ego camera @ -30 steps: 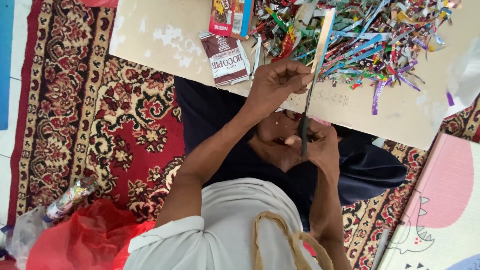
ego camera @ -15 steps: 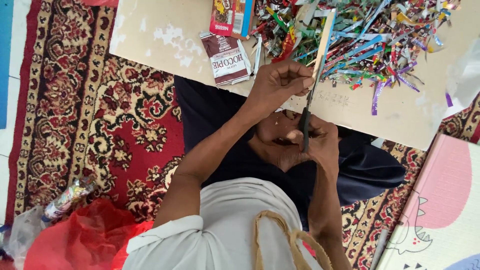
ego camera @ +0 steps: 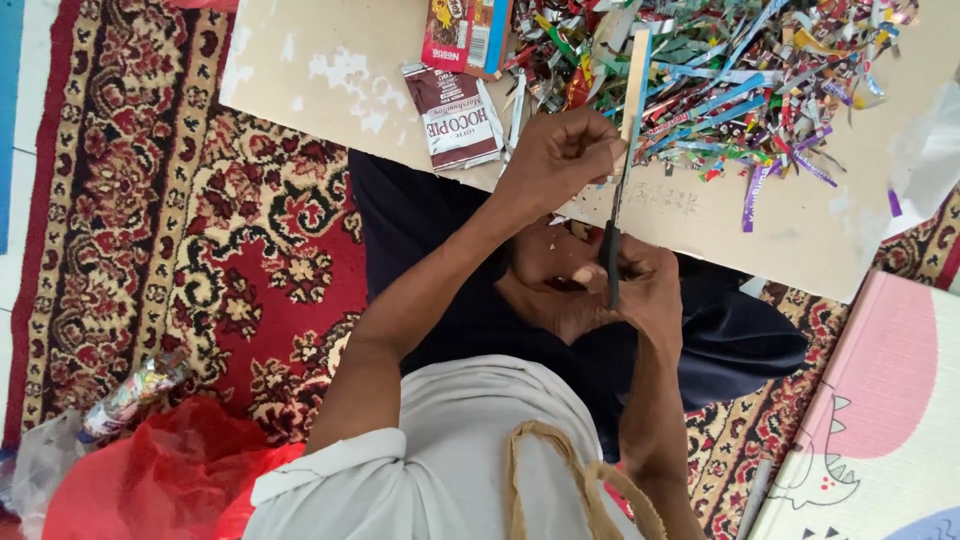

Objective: Cutting plastic food and snack wrappers into tiny strips using scissors for recycling or craft purposes.

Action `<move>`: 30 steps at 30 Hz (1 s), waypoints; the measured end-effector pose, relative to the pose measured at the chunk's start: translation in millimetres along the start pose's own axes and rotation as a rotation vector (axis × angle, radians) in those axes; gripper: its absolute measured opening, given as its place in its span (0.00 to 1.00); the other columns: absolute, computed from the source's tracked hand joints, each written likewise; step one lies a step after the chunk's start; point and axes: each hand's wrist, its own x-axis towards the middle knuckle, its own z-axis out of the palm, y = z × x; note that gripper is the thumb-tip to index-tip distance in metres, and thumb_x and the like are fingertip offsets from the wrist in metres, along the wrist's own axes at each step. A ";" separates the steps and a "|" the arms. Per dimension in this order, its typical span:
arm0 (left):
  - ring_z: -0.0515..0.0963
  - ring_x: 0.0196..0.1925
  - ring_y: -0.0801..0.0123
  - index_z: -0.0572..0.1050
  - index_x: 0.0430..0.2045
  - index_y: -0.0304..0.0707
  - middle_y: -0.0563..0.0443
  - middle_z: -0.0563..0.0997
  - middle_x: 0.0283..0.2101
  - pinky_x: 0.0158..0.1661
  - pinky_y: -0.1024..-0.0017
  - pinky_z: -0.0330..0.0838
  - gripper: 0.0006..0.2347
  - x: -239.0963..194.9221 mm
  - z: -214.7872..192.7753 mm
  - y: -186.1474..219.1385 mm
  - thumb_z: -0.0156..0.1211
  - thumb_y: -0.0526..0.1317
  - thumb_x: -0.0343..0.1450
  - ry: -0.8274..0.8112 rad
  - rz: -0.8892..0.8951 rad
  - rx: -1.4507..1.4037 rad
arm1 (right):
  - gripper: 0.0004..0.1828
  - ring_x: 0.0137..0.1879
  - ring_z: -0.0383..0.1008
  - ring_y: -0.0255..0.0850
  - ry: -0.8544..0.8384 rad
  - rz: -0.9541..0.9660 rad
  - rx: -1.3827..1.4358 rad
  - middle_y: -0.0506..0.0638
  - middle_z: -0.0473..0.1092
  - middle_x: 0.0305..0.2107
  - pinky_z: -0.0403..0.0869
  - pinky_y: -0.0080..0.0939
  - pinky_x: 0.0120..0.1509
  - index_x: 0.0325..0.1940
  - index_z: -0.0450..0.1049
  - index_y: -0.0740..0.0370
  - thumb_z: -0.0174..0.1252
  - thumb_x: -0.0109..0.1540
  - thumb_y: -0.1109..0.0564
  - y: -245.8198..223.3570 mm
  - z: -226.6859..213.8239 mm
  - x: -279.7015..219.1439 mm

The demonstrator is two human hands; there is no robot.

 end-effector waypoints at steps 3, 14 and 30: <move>0.81 0.29 0.67 0.80 0.33 0.39 0.43 0.78 0.24 0.31 0.64 0.82 0.03 1.0 -1.3 3.3 0.59 0.35 0.72 -0.056 0.043 0.036 | 0.21 0.17 0.60 0.30 -0.016 -0.020 0.041 0.47 0.62 0.07 0.58 0.27 0.30 0.15 0.69 0.56 0.74 0.56 0.56 15.3 -3.0 -0.7; 0.73 0.25 0.74 0.78 0.28 0.41 0.49 0.74 0.20 0.29 0.71 0.73 0.04 6.1 -8.7 16.3 0.57 0.36 0.72 -0.142 0.054 0.001 | 0.18 0.24 0.64 0.30 -0.027 -0.056 0.013 0.50 0.65 0.11 0.60 0.29 0.34 0.20 0.71 0.59 0.73 0.57 0.55 12.5 -5.3 3.1; 0.60 0.24 0.72 0.68 0.24 0.51 0.59 0.64 0.21 0.32 0.64 0.61 0.07 -6.6 2.7 35.7 0.49 0.43 0.75 -0.145 0.003 0.510 | 0.35 0.23 0.55 0.32 0.250 -0.048 0.139 0.49 0.67 0.23 0.52 0.37 0.30 0.44 0.74 0.67 0.63 0.60 0.29 -29.7 -60.4 59.1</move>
